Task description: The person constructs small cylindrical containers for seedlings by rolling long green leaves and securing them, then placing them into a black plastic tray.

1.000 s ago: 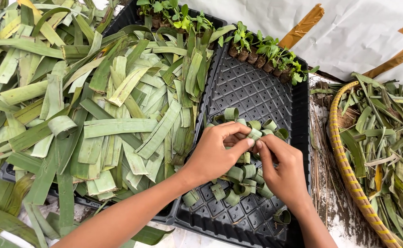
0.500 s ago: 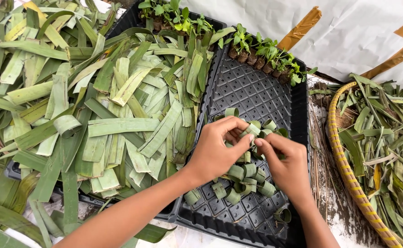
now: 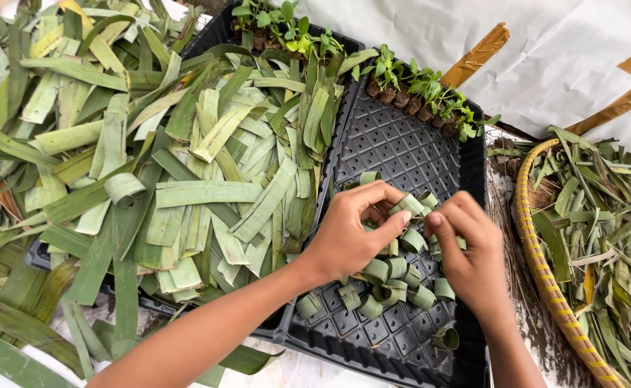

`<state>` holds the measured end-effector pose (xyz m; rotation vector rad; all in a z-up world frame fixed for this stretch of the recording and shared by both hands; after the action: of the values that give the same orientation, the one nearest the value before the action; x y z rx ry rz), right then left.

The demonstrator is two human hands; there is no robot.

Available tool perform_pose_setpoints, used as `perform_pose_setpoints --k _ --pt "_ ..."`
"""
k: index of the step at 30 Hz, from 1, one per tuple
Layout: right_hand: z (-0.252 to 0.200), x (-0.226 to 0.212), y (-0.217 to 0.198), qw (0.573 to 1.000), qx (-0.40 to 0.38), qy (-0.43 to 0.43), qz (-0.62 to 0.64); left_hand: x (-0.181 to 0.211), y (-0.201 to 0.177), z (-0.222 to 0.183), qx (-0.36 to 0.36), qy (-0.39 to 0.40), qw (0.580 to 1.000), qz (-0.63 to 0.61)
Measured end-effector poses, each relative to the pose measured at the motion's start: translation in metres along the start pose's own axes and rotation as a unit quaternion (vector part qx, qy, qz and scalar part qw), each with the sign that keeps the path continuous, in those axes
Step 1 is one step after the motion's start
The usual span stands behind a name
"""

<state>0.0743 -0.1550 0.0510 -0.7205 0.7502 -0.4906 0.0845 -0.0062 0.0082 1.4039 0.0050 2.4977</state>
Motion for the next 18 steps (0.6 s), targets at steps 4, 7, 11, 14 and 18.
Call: perform_pose_setpoints --k 4,7,11,14,18 --pt "-0.001 -0.003 0.018 0.995 -0.019 0.022 0.094 -0.001 -0.001 -0.003 0.030 -0.035 0.997 -0.063" --pt "-0.004 0.002 0.028 0.993 -0.021 0.031 0.115 0.004 -0.007 -0.003 0.059 -0.024 0.998 -0.001" --pt "-0.007 -0.008 0.035 0.995 -0.032 0.016 0.096 0.017 -0.011 -0.003 0.081 0.024 0.991 0.108" --pt "-0.009 -0.020 0.038 0.996 -0.073 0.005 0.046 0.021 -0.006 -0.006 0.070 0.042 0.969 0.232" --pt "-0.008 -0.015 0.023 0.999 -0.035 0.010 -0.007 0.014 -0.006 -0.005 0.048 0.003 0.972 0.231"
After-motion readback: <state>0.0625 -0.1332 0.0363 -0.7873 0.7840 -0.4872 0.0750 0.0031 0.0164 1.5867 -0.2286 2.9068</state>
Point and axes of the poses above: each hand's wrist, its own z-axis towards the middle knuckle, its own y-axis out of the palm, x = y × z, the point moved 8 cm from there along z, towards the middle knuckle, and after that the axes turned 3 degrees about -x, right-handed, at the moved point
